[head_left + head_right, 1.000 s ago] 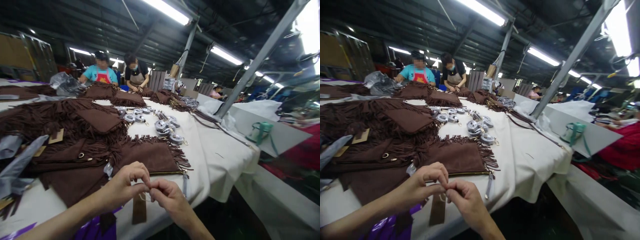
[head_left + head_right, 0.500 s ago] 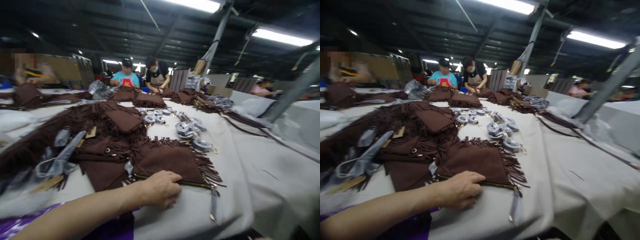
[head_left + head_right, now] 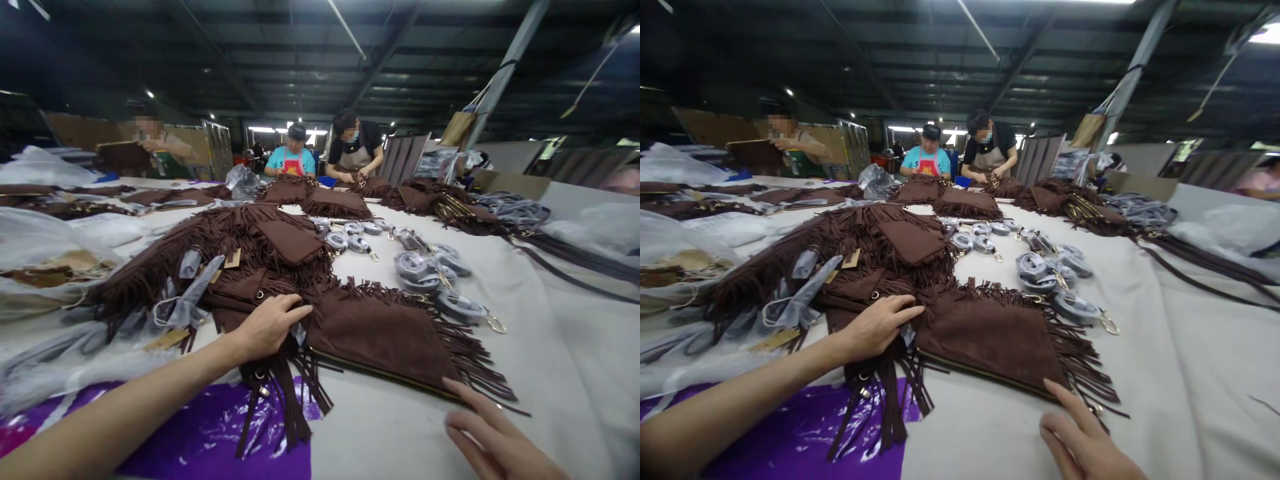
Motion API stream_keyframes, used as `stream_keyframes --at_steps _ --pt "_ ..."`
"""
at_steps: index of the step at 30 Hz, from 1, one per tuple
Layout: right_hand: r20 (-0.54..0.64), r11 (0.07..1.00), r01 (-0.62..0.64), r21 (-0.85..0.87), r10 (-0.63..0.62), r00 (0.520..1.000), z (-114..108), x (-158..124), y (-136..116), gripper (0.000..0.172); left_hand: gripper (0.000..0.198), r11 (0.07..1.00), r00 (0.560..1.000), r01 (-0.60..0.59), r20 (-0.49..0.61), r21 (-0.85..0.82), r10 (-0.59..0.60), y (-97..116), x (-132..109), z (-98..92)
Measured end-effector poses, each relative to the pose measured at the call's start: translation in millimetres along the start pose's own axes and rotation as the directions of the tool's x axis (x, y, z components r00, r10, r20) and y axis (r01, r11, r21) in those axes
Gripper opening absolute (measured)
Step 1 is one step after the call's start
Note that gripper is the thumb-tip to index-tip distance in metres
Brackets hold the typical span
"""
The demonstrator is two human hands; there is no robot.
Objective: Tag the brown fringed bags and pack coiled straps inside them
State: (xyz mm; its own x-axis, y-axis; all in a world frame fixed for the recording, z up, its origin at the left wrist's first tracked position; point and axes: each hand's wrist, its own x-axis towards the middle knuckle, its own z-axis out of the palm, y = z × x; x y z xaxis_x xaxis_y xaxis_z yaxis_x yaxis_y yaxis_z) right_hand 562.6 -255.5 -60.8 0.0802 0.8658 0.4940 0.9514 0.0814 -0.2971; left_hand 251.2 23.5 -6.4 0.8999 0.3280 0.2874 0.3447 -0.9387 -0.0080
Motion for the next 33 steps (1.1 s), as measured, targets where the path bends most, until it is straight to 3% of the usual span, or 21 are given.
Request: stream_keyframes --at_steps 4,7,9,12,15,18,21,23,25,27,29,33 --pt "0.101 0.924 0.063 -0.377 -0.027 0.995 7.6 26.0 -3.7 0.038 0.042 0.984 0.985 -0.173 0.019 -0.029 0.174 0.4 18.0 6.8" --pt "0.109 0.85 0.1 -0.518 -0.05 0.993 2.0 37.6 2.9 0.039 0.019 0.976 0.997 -0.081 -0.031 -0.204 0.077 -2.2 38.5 0.3" --pt "0.04 0.867 0.075 -0.493 -0.063 0.997 -9.0 48.7 3.5 0.037 0.016 0.931 0.995 -0.021 -0.096 -0.363 -0.015 -1.7 55.5 -11.4" --pt "-0.06 0.97 0.076 -0.232 -0.093 0.994 -24.0 72.2 -12.6 0.029 0.023 0.786 0.989 -0.018 -0.126 -0.618 -0.076 3.5 80.5 -32.2" --pt "-0.09 0.986 0.158 -0.044 -0.162 0.983 -20.9 95.9 -47.3 0.022 0.029 0.626 0.995 0.02 -0.046 -0.779 -0.089 9.5 97.3 -44.4" --pt "-0.095 0.976 0.148 -0.158 -0.165 0.982 0.9 115.6 -80.6 0.029 0.03 0.563 0.996 0.075 0.083 -0.823 -0.012 11.7 102.8 -47.5" --pt "-0.121 0.946 0.109 -0.306 -0.153 0.981 23.5 132.6 -94.3 0.033 0.024 0.667 0.986 0.122 0.165 -0.735 0.001 13.3 96.4 -51.5" --pt "-0.177 0.948 0.101 -0.303 -0.16 0.971 31.0 141.5 -93.4 0.033 0.014 0.814 0.993 0.114 0.042 -0.57 -0.109 18.0 84.7 -56.3" --pt "-0.222 0.963 0.111 -0.247 -0.168 0.96 32.2 147.3 -89.8 0.035 0.012 0.912 0.972 0.124 -0.139 -0.39 -0.191 27.4 69.2 -59.5" --pt "-0.235 0.973 0.129 -0.19 -0.173 0.957 30.4 149.6 -87.2 0.036 0.01 0.952 0.963 0.127 -0.197 -0.279 -0.186 39.7 54.9 -57.1" --pt "-0.221 0.977 0.151 -0.152 -0.182 0.958 28.9 149.1 -87.0 0.036 0.016 0.97 0.975 0.123 -0.156 -0.208 -0.157 50.7 47.3 -47.7" --pt "-0.178 0.977 0.18 -0.112 -0.198 0.964 30.1 142.3 -90.0 0.036 0.02 0.963 0.962 0.19 -0.158 -0.19 -0.221 54.3 53.8 -24.9"
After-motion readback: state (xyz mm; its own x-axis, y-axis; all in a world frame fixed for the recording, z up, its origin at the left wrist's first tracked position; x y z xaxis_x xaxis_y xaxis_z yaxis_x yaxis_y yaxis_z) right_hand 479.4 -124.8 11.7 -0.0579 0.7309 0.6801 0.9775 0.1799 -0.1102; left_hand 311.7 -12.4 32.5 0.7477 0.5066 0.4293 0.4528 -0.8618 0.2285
